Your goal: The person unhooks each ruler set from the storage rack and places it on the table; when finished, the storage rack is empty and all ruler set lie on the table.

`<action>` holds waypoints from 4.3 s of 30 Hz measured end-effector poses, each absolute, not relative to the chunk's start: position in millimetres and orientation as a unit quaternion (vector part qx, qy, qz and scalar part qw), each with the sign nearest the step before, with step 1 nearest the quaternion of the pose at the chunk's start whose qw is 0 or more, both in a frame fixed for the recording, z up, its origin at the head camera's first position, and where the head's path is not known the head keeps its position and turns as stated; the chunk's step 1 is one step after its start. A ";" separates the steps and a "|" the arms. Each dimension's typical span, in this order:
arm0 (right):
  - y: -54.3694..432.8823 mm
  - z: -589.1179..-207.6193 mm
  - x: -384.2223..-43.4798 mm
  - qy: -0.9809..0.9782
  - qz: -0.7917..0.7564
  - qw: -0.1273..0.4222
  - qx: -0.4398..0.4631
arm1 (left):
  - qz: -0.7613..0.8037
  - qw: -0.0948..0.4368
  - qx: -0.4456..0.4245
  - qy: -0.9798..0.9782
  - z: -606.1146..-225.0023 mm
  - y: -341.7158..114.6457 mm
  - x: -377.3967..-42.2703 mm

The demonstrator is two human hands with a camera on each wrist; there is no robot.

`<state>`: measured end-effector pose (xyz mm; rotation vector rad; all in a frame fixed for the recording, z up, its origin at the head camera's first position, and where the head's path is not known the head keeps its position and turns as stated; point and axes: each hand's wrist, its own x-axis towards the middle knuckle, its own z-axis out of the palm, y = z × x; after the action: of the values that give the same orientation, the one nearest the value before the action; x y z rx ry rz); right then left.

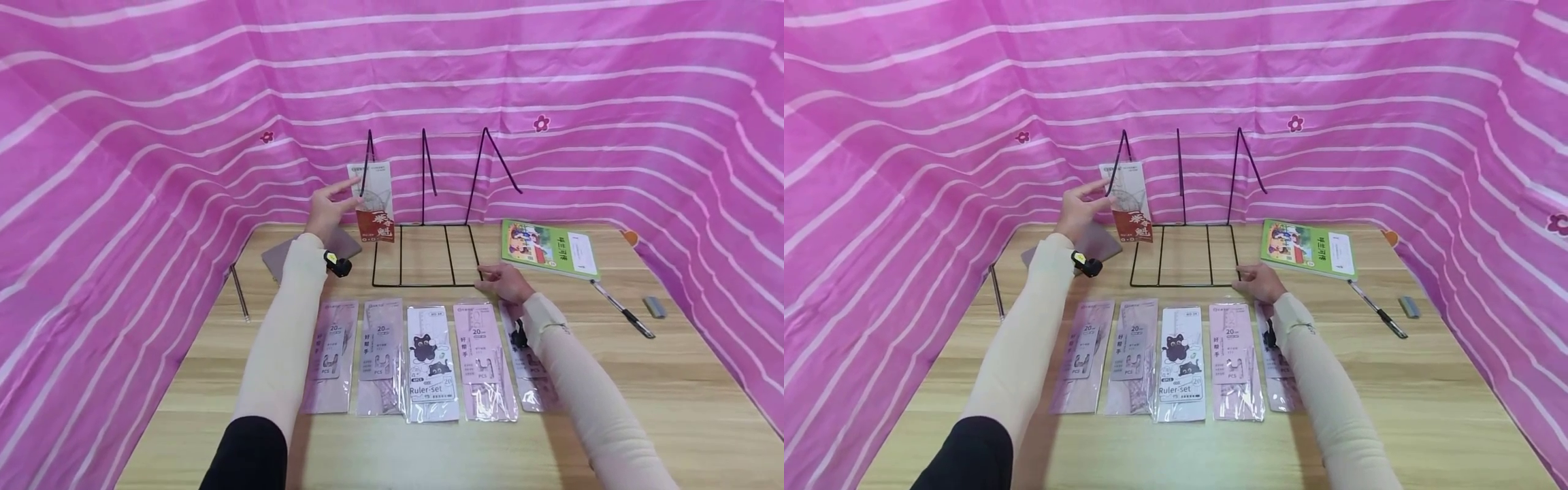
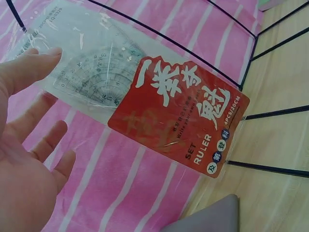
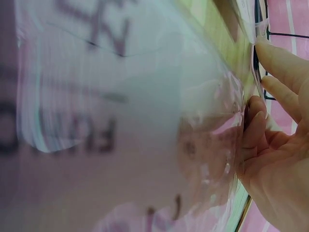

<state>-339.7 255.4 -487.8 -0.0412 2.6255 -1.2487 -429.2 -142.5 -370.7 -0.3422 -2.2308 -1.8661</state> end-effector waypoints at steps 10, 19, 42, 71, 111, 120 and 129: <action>253.5 -483.7 -344.3 0.903 -0.415 0.106 -0.031 | -0.667 0.107 -0.131 -0.725 -372.0 -146.8 -431.3; 250.3 -482.2 -343.5 0.899 -0.423 0.114 -0.025 | -0.651 0.114 -0.127 -0.739 -372.6 -148.6 -429.2; 255.5 -485.8 -340.0 0.896 -0.426 0.124 -0.014 | -0.625 0.118 -0.124 -0.762 -370.4 -159.3 -403.8; 257.1 -482.8 -338.5 0.894 -0.424 0.141 -0.008 | -0.600 0.076 -0.161 -0.780 -355.5 -189.8 -323.2; 260.9 -481.6 -337.0 0.899 -0.417 0.130 -0.029 | -0.535 -0.064 0.027 -0.842 -448.7 -315.3 -240.1; 260.7 -482.7 -334.1 0.902 -0.412 0.128 -0.034 | -0.488 -0.091 0.024 -0.868 -468.8 -318.3 -250.1; 257.8 -480.5 -331.7 0.906 -0.402 0.128 -0.039 | -0.417 -0.101 0.030 -0.903 -474.2 -313.4 -256.1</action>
<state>-331.7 257.8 -480.5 -0.1145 2.6357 -1.1687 -256.1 -313.4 -474.2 0.1012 -3.0335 -1.4030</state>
